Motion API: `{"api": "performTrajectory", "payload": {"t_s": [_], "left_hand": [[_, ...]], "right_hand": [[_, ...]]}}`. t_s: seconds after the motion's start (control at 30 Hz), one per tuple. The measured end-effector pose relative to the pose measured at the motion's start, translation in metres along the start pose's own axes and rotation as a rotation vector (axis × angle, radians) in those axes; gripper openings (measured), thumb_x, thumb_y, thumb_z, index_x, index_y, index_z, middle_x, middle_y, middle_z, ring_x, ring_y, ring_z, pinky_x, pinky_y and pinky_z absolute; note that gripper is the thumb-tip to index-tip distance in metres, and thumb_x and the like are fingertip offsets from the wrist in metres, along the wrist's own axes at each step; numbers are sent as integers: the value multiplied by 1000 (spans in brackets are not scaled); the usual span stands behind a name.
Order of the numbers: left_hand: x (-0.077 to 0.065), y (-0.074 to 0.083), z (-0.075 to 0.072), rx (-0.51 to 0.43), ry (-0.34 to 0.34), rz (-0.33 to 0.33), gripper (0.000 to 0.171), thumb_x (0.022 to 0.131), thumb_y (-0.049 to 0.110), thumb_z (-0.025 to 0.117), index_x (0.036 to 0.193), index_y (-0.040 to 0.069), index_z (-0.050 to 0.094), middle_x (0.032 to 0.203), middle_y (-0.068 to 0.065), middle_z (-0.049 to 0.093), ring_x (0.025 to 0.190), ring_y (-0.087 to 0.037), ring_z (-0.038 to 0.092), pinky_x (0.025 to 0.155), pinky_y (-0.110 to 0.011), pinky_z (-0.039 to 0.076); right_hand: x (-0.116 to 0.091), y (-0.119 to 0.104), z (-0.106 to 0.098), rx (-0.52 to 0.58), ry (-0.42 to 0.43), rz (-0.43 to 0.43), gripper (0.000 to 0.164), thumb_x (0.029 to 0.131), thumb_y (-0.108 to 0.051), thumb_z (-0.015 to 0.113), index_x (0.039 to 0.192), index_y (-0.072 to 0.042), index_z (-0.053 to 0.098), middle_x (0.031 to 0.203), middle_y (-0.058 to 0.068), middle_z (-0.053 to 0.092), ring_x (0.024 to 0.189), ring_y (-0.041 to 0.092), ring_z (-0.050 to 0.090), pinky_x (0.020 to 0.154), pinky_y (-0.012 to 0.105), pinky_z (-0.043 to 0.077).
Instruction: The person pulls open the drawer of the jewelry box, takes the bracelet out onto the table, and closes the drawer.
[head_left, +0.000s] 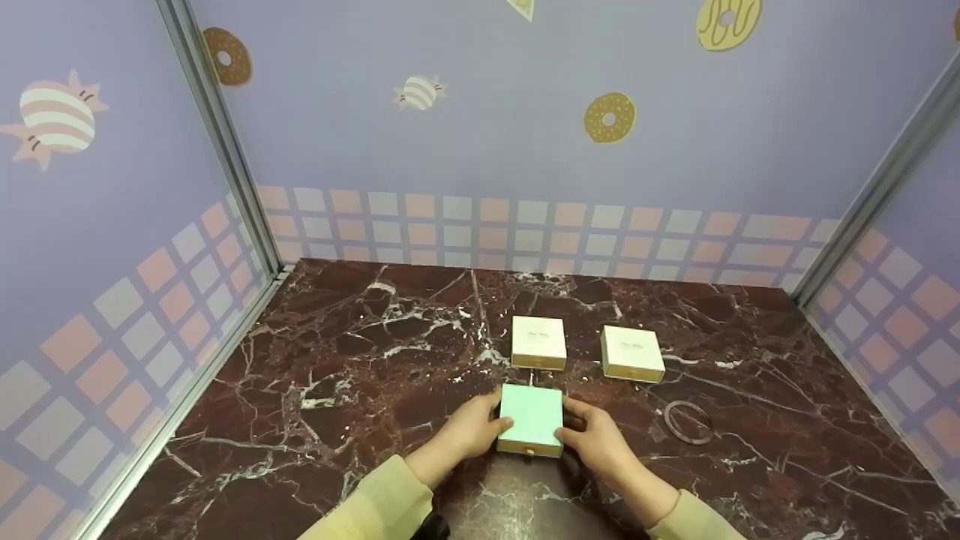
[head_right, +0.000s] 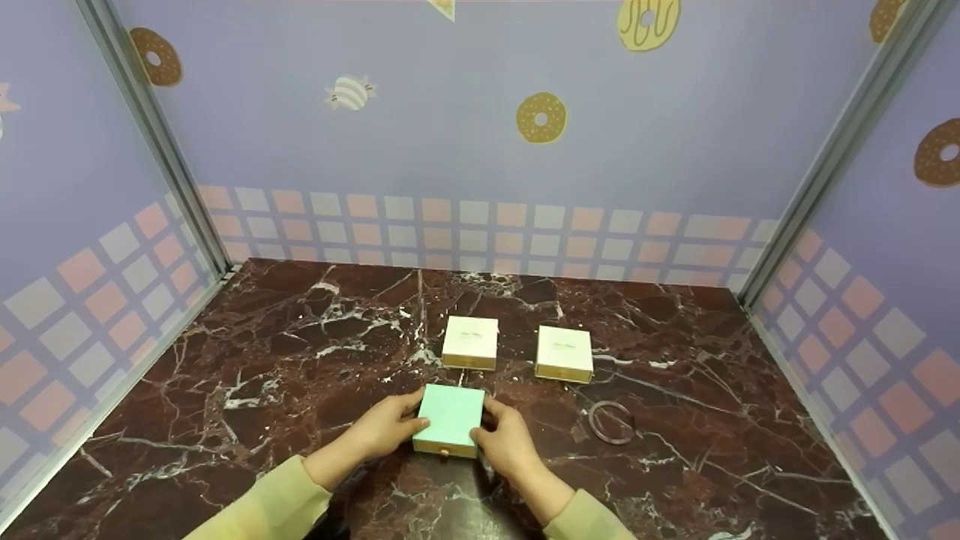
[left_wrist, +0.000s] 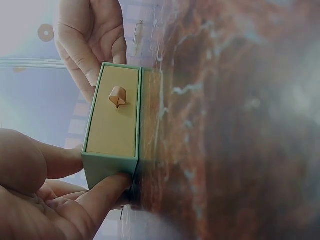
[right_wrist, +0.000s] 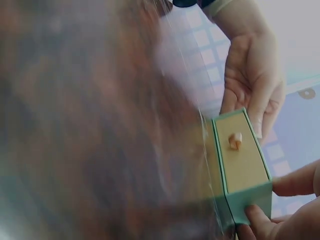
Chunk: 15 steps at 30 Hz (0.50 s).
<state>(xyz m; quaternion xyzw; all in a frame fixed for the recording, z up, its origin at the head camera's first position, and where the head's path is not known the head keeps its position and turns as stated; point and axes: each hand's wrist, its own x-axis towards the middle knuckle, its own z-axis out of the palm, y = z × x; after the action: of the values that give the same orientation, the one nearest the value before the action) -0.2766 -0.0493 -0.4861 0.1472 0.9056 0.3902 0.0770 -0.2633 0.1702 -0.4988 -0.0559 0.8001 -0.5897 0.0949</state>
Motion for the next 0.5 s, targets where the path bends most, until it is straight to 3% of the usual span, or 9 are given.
{"api": "performTrajectory", "payload": {"t_s": [0.23, 0.5], "left_hand": [[1, -1, 0, -6, 1, -7, 65, 101, 16, 65, 150, -16, 38, 153, -34, 45, 142, -48, 47, 120, -58, 40], [0, -4, -7, -12, -2, -28, 64, 102, 16, 64, 151, -16, 36, 154, -34, 45, 141, -48, 47, 119, -59, 41]], "right_hand": [[1, -1, 6, 2, 44, -9, 59, 95, 9, 58, 148, 22, 35, 144, 41, 51, 132, 47, 57, 100, 43, 60], [5, -3, 13, 10, 36, -54, 59, 95, 11, 58, 148, 23, 34, 143, 42, 50, 131, 48, 58, 98, 40, 61]]}}
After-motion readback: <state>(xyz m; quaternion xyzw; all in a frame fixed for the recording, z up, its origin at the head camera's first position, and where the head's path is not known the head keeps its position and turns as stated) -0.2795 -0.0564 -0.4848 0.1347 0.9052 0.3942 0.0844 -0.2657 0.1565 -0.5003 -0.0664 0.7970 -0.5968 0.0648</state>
